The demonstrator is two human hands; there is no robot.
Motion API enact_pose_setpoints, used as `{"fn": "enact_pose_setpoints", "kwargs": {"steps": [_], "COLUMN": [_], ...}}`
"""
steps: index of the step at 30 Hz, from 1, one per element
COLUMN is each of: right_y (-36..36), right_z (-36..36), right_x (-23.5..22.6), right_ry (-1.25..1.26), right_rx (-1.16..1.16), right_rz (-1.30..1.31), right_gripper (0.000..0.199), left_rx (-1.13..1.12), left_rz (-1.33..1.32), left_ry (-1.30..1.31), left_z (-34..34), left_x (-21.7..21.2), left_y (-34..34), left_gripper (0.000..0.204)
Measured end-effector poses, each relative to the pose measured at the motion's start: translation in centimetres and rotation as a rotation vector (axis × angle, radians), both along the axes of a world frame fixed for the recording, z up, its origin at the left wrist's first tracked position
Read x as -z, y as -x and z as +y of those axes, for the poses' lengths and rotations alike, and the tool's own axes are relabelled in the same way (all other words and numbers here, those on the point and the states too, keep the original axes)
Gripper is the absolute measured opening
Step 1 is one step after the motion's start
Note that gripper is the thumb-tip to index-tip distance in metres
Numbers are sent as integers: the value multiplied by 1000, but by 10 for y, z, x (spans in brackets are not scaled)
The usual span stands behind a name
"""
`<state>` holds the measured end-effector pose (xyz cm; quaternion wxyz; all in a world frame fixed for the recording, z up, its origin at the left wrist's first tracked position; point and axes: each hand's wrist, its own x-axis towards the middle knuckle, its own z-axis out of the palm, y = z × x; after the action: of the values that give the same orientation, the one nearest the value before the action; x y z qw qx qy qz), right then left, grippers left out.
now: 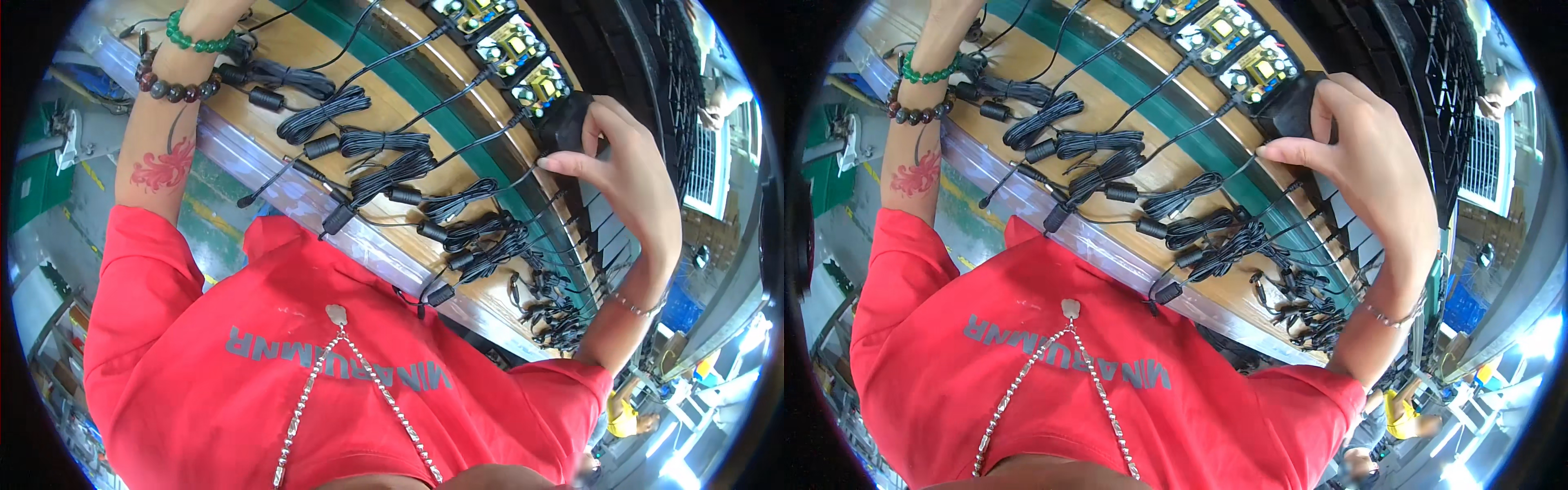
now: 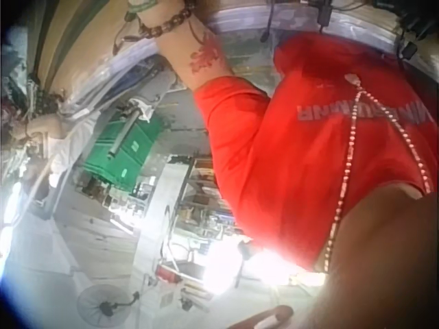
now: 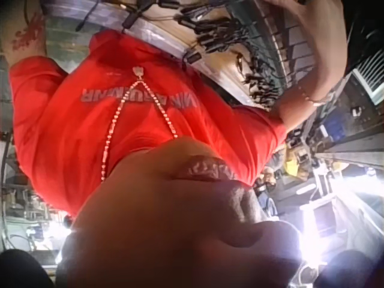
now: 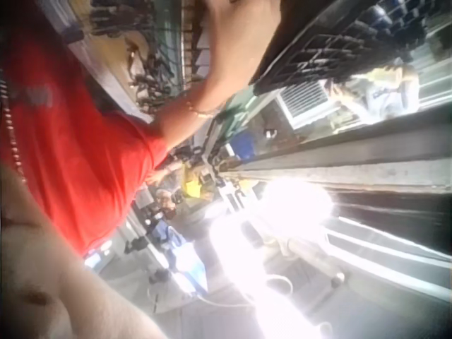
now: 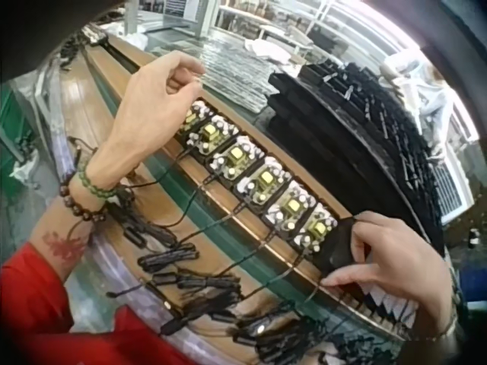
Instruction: Assembling electronics by plugging connectors and component modules into printed circuit boards on an assembly line.
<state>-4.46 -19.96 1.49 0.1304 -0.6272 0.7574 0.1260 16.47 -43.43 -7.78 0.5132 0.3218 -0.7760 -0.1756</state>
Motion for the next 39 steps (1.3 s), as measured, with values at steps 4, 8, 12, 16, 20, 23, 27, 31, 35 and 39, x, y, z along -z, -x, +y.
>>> {"fn": "enact_pose_setpoints", "kwargs": {"steps": [4, 8, 12, 16, 20, 23, 27, 31, 35, 39], "right_y": [0, -23, -7, -5, 29, 42, 46, 19, -21, -26], "right_z": [-13, -13, -42, -25, 22, 39, 52, 45, 60, 47], "right_x": [-24, 6, 75, 29, -1, 10, 24, 9, -13, -14], "right_ry": [235, 563, 1143, 1073, 881, 753, 803, 754, 851, 565], "right_rx": [-10, 5, -266, -113, 97, 228, 51, 155, 308, 364], "right_rz": [-120, 233, 198, 136, 284, 449, 625, 540, -11, -270], "right_gripper": [35, 21, 24, 30, 32, 34, 34, 33, 32, 32], "left_rx": [-24, -52, -57, -74, -165, -167, -124, -67, -35, -47], "left_rz": [11, -10, 6, -79, -131, -183, -342, -309, -309, -286], "left_ry": [-69, -98, -112, -149, -18, 47, 33, 153, 193, 293], "left_z": [-3, 9, 12, 26, 32, 16, 12, 11, 9, 4], "left_x": [-6, -15, -13, -25, -11, 0, 6, 21, 18, 24], "left_y": [1, -2, 3, -7, -13, -11, -15, -11, -9, -10], "left_gripper": [24, 22, 22, 23, 26, 27, 28, 29, 30, 30]}}
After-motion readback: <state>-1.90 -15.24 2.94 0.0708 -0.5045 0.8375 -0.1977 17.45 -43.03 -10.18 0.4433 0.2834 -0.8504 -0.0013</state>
